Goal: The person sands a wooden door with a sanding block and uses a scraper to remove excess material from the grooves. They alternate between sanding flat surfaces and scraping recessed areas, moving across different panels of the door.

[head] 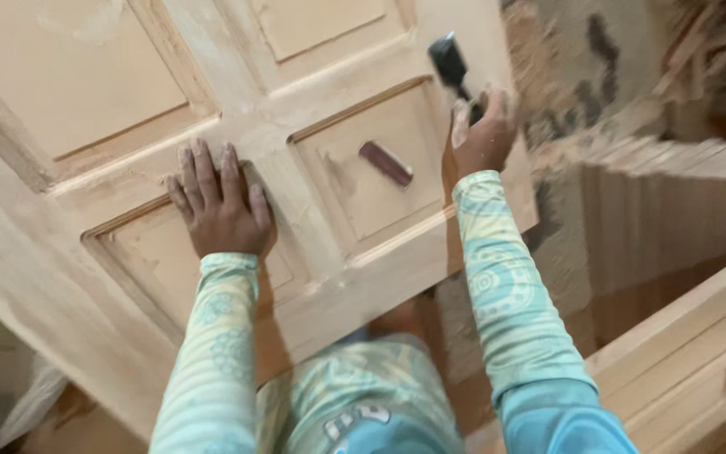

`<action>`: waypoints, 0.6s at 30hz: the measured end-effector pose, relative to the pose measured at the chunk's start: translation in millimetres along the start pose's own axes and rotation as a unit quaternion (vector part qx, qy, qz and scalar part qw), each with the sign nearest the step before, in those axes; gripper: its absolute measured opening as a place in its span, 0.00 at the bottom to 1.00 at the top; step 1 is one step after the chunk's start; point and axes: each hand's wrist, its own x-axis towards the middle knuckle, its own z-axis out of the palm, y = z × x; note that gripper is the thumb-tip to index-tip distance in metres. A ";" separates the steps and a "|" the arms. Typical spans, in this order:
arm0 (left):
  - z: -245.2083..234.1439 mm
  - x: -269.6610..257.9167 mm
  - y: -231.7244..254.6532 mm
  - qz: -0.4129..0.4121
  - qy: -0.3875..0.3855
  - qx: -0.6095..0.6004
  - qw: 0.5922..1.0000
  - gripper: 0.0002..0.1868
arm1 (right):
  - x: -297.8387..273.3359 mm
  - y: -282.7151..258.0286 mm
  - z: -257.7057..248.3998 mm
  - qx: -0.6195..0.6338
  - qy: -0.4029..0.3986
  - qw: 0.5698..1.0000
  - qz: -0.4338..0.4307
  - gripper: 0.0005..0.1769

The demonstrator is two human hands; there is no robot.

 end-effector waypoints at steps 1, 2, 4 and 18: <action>-1.5 4.1 0.4 0.001 0.006 -0.005 1.000 0.31 | 12.9 11.4 3.8 0.018 -0.010 0.999 -0.038 0.16; -1.9 6.6 1.7 0.002 0.012 -0.010 1.000 0.31 | 24.6 22.8 6.1 0.018 -0.031 0.998 -0.044 0.15; -2.7 3.5 1.7 -0.003 0.043 -0.010 0.999 0.29 | 29.3 36.7 11.2 0.018 -0.085 0.995 -0.049 0.14; 110.3 59.1 297.3 -0.310 -0.125 -0.576 0.746 0.17 | 9.2 59.5 -70.0 0.334 -0.315 0.887 -0.036 0.15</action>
